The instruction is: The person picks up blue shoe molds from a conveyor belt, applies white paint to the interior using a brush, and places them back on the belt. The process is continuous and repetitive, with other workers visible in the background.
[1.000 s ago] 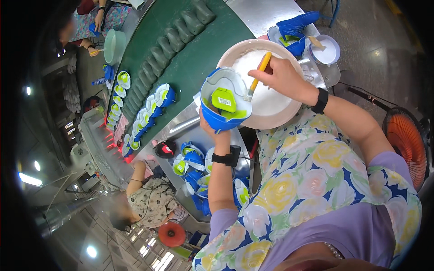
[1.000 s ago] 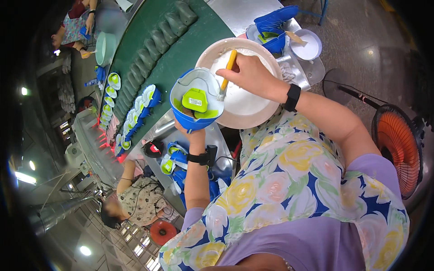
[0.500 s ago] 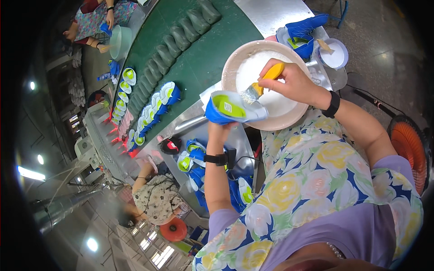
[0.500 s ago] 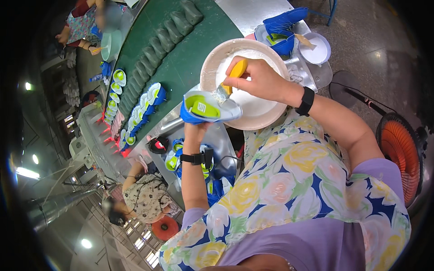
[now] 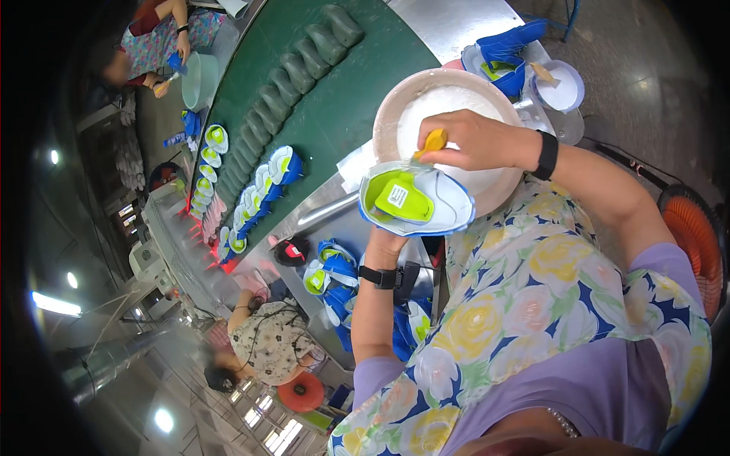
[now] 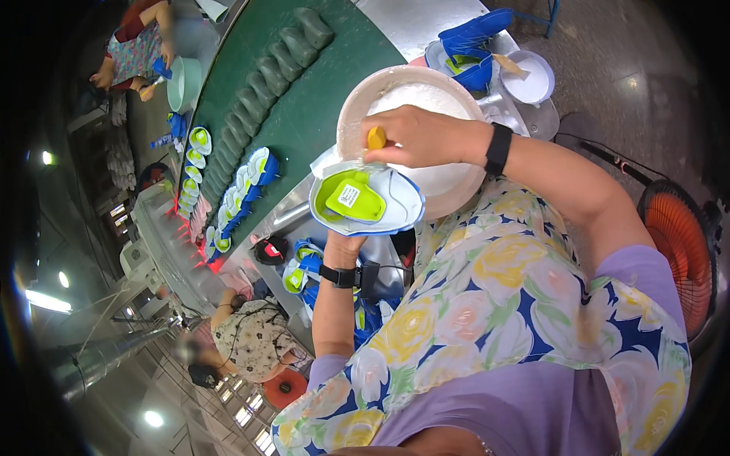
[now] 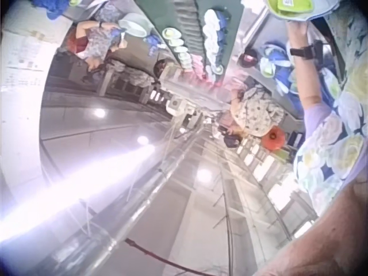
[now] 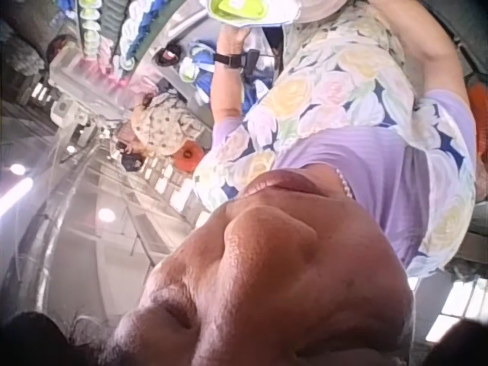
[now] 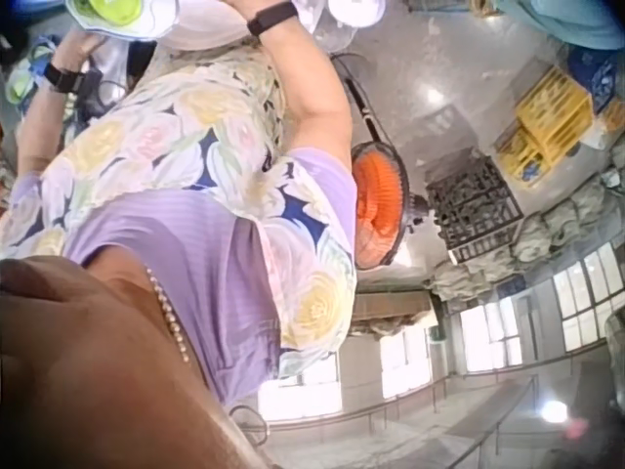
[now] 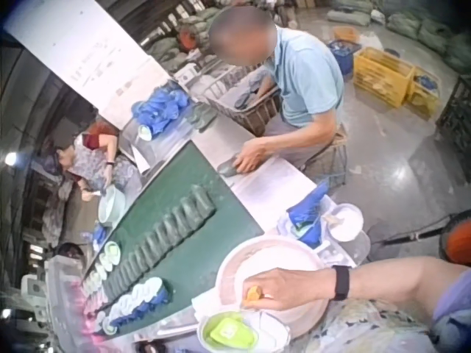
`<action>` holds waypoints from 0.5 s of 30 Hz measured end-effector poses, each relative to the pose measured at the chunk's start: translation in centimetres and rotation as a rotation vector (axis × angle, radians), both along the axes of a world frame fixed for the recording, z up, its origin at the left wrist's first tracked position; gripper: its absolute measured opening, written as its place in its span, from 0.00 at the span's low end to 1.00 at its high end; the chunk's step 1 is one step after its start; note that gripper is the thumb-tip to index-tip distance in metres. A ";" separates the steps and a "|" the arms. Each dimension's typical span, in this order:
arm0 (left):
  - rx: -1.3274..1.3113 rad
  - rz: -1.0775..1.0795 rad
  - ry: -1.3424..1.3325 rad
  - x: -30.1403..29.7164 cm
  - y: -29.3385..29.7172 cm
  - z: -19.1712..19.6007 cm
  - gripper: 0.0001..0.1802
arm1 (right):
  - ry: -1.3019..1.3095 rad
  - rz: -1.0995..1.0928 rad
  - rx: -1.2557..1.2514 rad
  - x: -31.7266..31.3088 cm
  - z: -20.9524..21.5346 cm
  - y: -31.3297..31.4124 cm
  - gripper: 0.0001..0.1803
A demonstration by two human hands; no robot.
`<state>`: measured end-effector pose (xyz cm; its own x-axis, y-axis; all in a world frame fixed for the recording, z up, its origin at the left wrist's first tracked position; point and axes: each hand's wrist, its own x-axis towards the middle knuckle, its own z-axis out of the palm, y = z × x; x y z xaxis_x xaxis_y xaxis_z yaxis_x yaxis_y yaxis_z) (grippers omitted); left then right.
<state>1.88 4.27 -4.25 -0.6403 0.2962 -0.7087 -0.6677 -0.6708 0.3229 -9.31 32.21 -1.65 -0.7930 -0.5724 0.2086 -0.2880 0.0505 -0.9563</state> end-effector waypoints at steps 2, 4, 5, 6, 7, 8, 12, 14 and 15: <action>-0.240 -0.078 0.121 0.2 -0.8 -0.3 0.27 | -0.085 0.070 0.079 0.0 0.4 0.8 0.10; -0.252 -0.096 0.106 0.1 -1.9 0.1 0.28 | -0.167 0.124 0.152 -0.2 0.9 1.6 0.10; -0.259 -0.105 0.097 0.1 -2.3 0.4 0.29 | -0.109 0.066 0.117 -0.1 1.0 1.3 0.10; -0.209 -0.113 0.116 0.0 -2.7 0.4 0.30 | -0.052 0.008 0.082 0.0 1.2 0.9 0.10; -0.243 -0.129 0.111 0.0 -2.6 0.2 0.31 | 0.006 -0.050 0.048 0.1 1.4 0.5 0.10; -0.279 -0.144 0.106 -0.3 -2.2 0.7 0.31 | 0.075 -0.089 -0.080 -0.1 2.0 -0.4 0.10; -0.299 -0.027 0.167 -0.2 -3.0 0.4 0.30 | 0.051 -0.104 0.032 -0.5 1.0 -2.0 0.11; -0.262 0.047 0.215 -0.2 -3.3 0.2 0.30 | -0.031 -0.097 0.139 -0.4 0.7 -1.6 0.12; -0.296 0.070 0.208 0.1 -3.8 -0.3 0.29 | -0.069 -0.088 0.196 -0.4 0.7 -1.5 0.12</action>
<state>1.95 0.46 -4.57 -0.7912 0.0484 -0.6096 -0.5233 -0.5694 0.6340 -9.68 30.72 -0.99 -0.8503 -0.5245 0.0438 -0.2084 0.2590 -0.9431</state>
